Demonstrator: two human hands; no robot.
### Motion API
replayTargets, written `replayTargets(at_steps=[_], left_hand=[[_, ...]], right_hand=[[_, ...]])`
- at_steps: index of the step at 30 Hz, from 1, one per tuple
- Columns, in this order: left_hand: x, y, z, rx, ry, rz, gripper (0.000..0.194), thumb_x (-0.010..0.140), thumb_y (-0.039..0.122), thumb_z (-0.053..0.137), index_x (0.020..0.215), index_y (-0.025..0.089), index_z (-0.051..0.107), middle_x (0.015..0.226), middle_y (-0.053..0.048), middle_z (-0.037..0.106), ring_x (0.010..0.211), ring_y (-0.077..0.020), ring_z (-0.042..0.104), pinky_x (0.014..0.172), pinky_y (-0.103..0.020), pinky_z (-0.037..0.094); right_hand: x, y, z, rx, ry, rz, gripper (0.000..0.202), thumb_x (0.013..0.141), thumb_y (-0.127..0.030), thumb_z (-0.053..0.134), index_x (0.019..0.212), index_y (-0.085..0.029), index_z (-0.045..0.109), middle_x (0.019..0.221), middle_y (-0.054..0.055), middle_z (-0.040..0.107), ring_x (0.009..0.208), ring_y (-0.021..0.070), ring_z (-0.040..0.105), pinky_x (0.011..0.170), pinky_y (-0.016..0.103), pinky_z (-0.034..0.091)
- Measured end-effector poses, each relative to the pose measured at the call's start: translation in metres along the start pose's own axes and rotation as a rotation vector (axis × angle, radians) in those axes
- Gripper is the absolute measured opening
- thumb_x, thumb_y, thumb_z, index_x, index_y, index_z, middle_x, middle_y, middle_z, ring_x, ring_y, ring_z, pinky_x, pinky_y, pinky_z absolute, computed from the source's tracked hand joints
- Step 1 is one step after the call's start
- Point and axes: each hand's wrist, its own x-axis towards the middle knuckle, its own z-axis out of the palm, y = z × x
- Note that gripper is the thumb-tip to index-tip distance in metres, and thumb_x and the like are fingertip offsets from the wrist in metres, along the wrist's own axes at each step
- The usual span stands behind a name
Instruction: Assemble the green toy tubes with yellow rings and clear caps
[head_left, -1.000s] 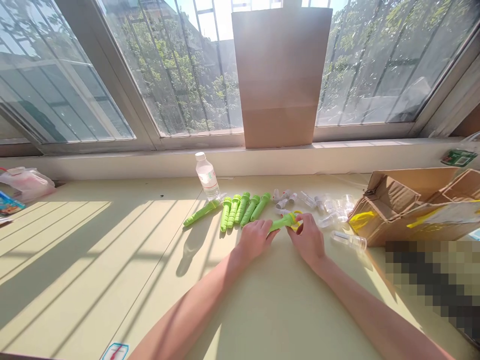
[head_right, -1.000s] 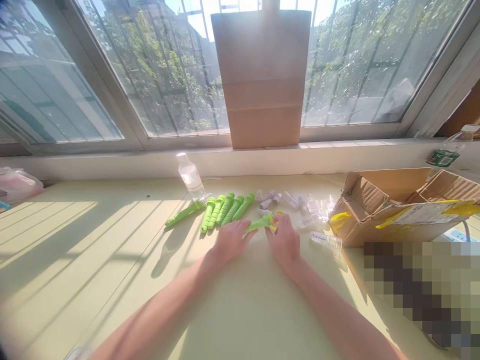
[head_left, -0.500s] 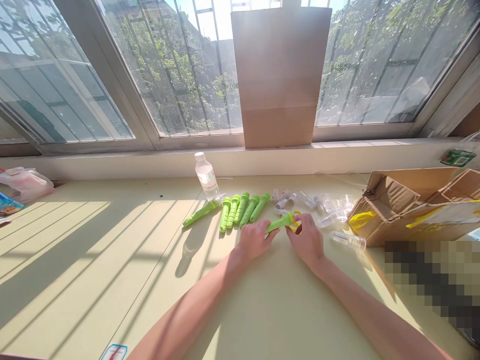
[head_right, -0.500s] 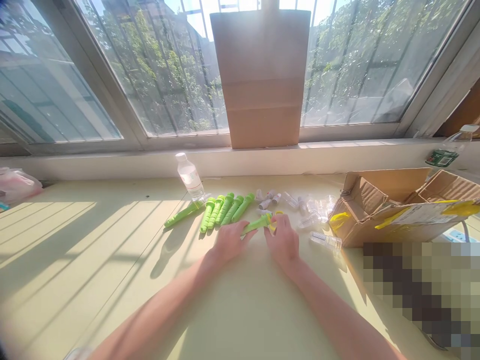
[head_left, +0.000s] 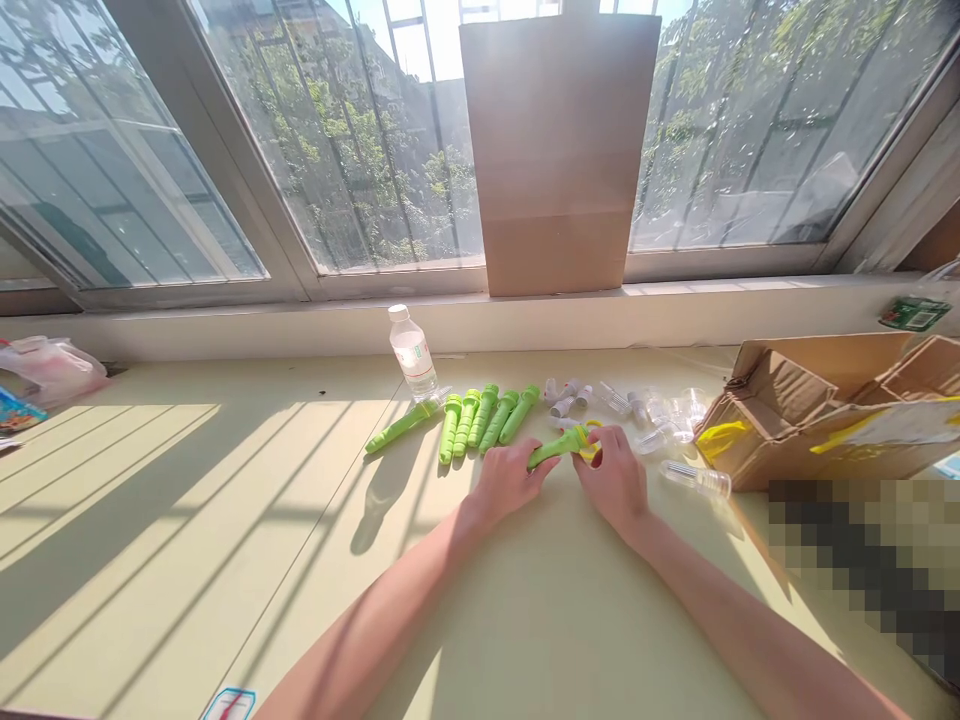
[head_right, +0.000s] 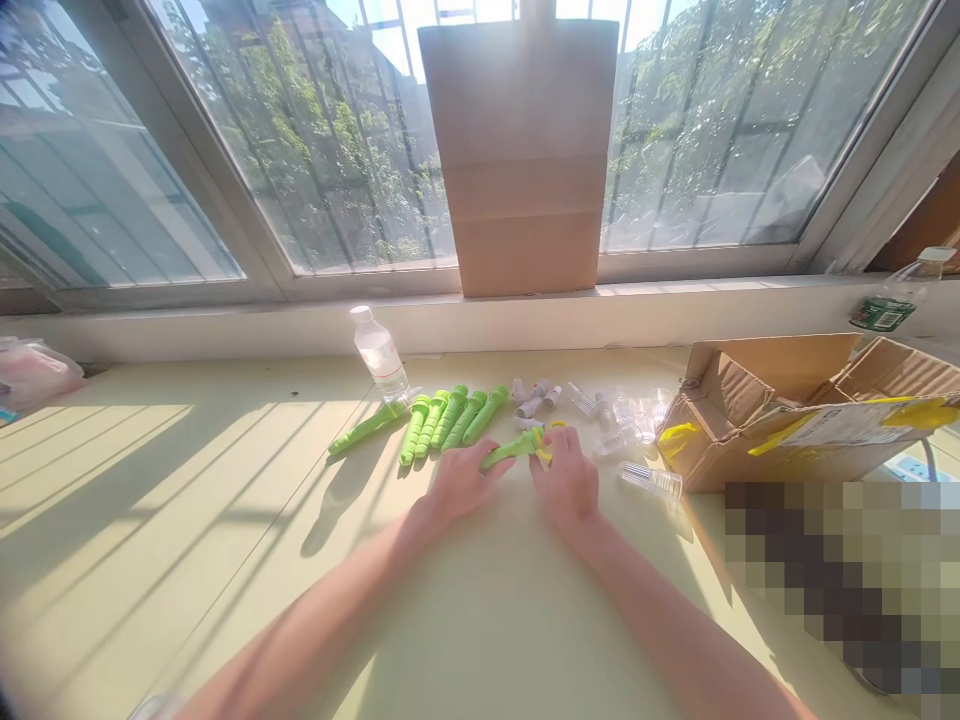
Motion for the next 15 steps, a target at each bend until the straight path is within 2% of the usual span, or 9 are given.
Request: replayTargets(at_steps=[8, 15], left_hand=[[0.003, 0.001, -0.006, -0.133, -0.044, -0.074, 0.032, 0.091, 0.051, 0.058, 0.1, 0.023, 0.071, 0.059, 0.001, 0.065, 0.058, -0.0176, 0.06, 0.059, -0.027, 0.04], [0.005, 0.0, -0.011, -0.267, -0.106, -0.095, 0.037, 0.09, 0.055, 0.055, 0.095, 0.023, 0.072, 0.058, 0.002, 0.062, 0.056, -0.0162, 0.058, 0.057, -0.027, 0.039]], right_hand=[[-0.002, 0.001, 0.001, -0.026, -0.057, -0.002, 0.015, 0.082, -0.027, 0.05, 0.096, -0.023, 0.046, 0.097, 0.002, 0.059, 0.057, 0.0111, 0.055, 0.048, 0.023, 0.029], [0.0, 0.002, 0.001, -0.077, -0.1, 0.007, 0.014, 0.081, -0.025, 0.052, 0.095, -0.024, 0.047, 0.097, 0.001, 0.06, 0.056, 0.0114, 0.052, 0.049, 0.024, 0.027]])
